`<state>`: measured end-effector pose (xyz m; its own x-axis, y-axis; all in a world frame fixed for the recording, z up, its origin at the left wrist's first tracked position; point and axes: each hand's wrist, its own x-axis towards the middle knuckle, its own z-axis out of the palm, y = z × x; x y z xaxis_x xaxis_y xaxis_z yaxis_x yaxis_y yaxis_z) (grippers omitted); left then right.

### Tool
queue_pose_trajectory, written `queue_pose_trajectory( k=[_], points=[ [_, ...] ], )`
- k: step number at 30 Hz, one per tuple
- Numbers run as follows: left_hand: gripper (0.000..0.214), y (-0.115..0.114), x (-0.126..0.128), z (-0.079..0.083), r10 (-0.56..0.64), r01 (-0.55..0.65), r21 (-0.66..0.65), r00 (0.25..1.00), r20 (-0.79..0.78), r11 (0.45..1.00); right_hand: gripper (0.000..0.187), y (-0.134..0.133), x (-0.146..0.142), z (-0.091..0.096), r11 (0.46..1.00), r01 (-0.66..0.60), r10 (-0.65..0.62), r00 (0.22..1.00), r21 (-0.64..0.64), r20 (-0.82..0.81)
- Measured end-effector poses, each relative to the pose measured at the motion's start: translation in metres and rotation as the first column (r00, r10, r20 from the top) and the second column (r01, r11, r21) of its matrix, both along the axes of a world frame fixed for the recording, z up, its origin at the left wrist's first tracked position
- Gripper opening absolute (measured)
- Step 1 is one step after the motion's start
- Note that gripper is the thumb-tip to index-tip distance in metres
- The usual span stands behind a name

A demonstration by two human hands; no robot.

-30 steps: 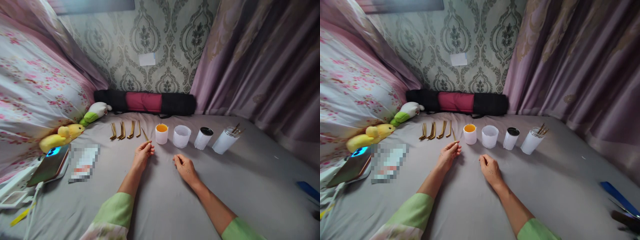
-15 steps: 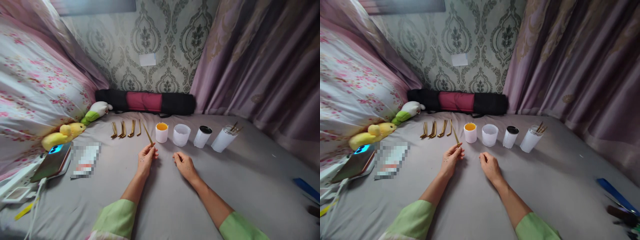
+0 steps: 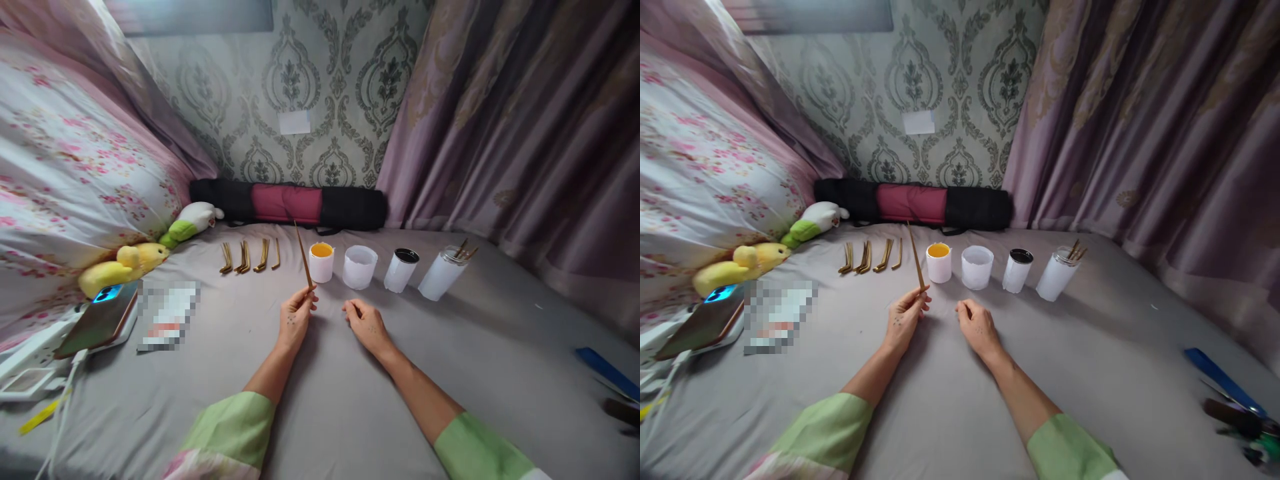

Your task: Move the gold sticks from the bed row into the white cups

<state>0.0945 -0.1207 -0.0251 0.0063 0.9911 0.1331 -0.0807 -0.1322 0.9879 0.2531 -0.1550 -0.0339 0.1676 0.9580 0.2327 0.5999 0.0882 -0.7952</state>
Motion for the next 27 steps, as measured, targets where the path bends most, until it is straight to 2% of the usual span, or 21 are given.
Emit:
queue_pose_trajectory(
  k=[9, 14, 19, 27],
  points=[
    [0.035, -0.003, 0.004, -0.005, -0.037, 0.045, 0.057, 0.990, -0.133, 0.997, 0.028, -0.002, 0.001, 0.002, 0.999, -0.035, 0.037, 0.998, 0.038, -0.054],
    [0.033, -0.005, 0.005, -0.010, -0.074, 0.105, 0.156, 0.979, -0.191, 0.982, 0.029, -0.002, 0.002, -0.001, 0.998, -0.037, 0.042, 0.994, 0.048, -0.099],
    [0.029, -0.006, 0.006, -0.013, -0.080, 0.149, 0.256, 0.962, -0.262, 0.955, 0.032, -0.002, 0.005, -0.003, 0.998, -0.055, 0.063, 0.978, 0.041, -0.201],
    [0.028, -0.010, 0.006, -0.012, -0.042, 0.183, 0.339, 0.923, -0.383, 0.923, 0.031, -0.004, 0.008, 0.000, 0.998, -0.056, 0.059, 0.922, 0.020, -0.382]
  ],
)
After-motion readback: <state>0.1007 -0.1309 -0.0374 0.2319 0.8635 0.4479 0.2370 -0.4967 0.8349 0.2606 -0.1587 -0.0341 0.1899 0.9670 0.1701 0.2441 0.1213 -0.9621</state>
